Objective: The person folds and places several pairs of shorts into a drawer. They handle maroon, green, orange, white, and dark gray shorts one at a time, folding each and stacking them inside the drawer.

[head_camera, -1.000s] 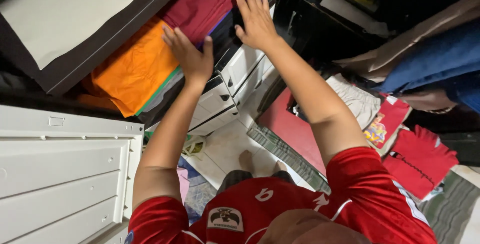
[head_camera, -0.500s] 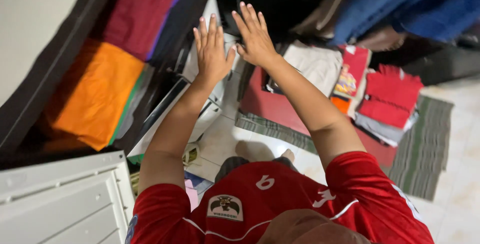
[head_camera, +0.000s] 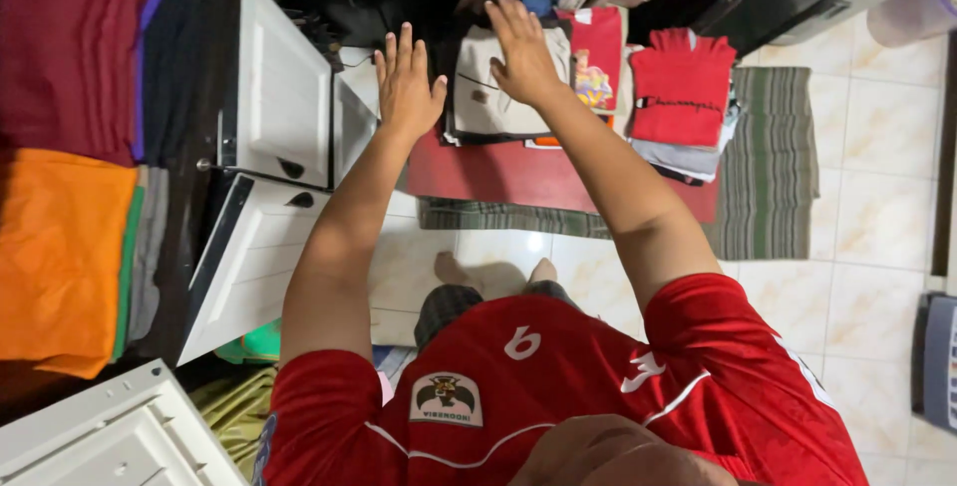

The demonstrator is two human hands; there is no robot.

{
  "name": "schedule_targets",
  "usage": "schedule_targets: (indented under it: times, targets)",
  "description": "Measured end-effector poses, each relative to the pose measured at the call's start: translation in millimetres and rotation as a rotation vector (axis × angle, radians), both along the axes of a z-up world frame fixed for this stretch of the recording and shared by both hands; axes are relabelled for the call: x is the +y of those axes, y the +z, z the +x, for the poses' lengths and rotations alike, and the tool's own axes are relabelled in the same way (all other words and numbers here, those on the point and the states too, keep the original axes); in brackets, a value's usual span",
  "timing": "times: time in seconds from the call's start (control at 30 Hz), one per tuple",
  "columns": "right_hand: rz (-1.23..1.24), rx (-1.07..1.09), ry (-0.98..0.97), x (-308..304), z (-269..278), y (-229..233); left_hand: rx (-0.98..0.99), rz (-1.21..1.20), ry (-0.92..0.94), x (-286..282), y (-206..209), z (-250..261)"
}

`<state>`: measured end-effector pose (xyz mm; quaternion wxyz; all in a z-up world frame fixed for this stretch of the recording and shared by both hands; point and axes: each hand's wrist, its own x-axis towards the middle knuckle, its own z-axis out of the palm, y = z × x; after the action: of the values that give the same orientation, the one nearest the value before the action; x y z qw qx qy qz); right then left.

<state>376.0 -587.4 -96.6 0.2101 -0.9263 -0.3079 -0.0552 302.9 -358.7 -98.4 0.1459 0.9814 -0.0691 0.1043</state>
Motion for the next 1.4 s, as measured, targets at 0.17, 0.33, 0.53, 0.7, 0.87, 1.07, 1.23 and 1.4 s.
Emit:
schedule_targets:
  times: [0.17,0.33,0.53,0.7,0.87,1.07,1.23,1.4]
  targets:
    - [-0.057,0.132,-0.151,-64,-3,-27,0.134,-0.022,-0.009,-32,-22,13]
    - [-0.024,0.19,-0.219,-96,-7,-56,0.135,-0.033,-0.028,-59,-49,24]
    - [0.167,0.318,-0.331,-117,-9,-123,0.274,-0.039,0.006,-75,-112,45]
    - [0.173,0.566,-0.493,-122,-5,-221,0.45,-0.048,0.072,-82,-207,60]
    - [0.209,0.728,-0.59,-109,-18,-227,0.683,-0.084,0.118,-84,-274,73]
    - [0.288,0.8,-0.685,-109,-16,-268,0.703,-0.128,0.205,-86,-289,75]
    - [0.316,0.752,-0.729,-95,-31,-231,0.726,-0.135,0.348,-106,-230,59]
    - [0.201,0.682,-0.802,-103,-20,-275,0.707,-0.175,0.406,-104,-252,66]
